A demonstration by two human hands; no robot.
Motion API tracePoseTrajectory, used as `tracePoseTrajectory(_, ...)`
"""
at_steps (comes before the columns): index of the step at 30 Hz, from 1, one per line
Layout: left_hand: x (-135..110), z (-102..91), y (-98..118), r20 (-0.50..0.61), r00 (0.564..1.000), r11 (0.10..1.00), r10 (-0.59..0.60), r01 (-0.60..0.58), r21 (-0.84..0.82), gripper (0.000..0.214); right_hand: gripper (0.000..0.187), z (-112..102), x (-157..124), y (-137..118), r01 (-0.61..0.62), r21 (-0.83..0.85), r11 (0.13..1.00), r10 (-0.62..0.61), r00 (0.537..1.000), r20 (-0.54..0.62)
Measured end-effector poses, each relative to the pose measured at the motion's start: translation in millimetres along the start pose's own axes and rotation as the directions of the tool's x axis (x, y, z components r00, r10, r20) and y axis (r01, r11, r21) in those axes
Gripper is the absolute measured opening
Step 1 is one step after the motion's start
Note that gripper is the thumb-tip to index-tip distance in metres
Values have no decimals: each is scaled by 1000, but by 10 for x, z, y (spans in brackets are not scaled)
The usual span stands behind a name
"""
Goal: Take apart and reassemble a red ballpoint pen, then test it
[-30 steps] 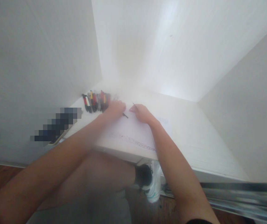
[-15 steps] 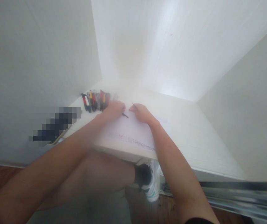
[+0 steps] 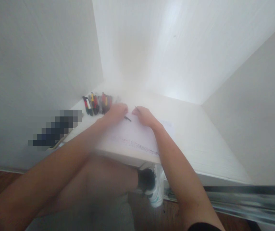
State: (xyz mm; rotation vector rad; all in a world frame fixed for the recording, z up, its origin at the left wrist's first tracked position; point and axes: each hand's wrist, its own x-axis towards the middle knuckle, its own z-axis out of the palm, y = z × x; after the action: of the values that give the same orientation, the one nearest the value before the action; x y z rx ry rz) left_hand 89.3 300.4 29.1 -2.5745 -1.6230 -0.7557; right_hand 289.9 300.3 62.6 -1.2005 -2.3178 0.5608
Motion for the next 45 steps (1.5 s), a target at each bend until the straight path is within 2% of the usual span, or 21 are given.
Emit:
tracePoseTrajectory(4,16,-14,12,-99,995,973,-15,-8,-229,17,22,-4,3,-37,-8,30,1000,9,1000,-3)
tracePoseTrajectory(7,-15,-75,65,-126,989,921,-78,23,-390,15,21,-1,7,-50,-14,29,999,15,1000,-19)
tracePoseTrajectory(11,-74,-196,180,-95,968,753,-233,118,-647,9,20,6,8,-36,8,49,999,-7,999,-36)
tracePoseTrajectory(14,-101,-256,231,-41,953,640,-301,170,-749,4,18,9,7,-24,25,94,995,-21,999,-39)
tracePoseTrajectory(16,-110,-267,233,-30,950,622,-312,180,-762,3,17,9,7,-24,32,116,993,-27,999,-44)
tracePoseTrajectory(28,-137,-234,199,-61,956,681,-287,159,-715,10,13,23,24,21,11,177,984,11,992,-124)
tracePoseTrajectory(34,-129,-194,169,-93,961,721,-261,130,-680,12,16,24,27,29,11,203,979,11,994,-111)
tracePoseTrajectory(45,-113,-160,134,-104,970,750,-219,99,-654,14,18,2,-11,-89,-80,293,953,98,994,-45)
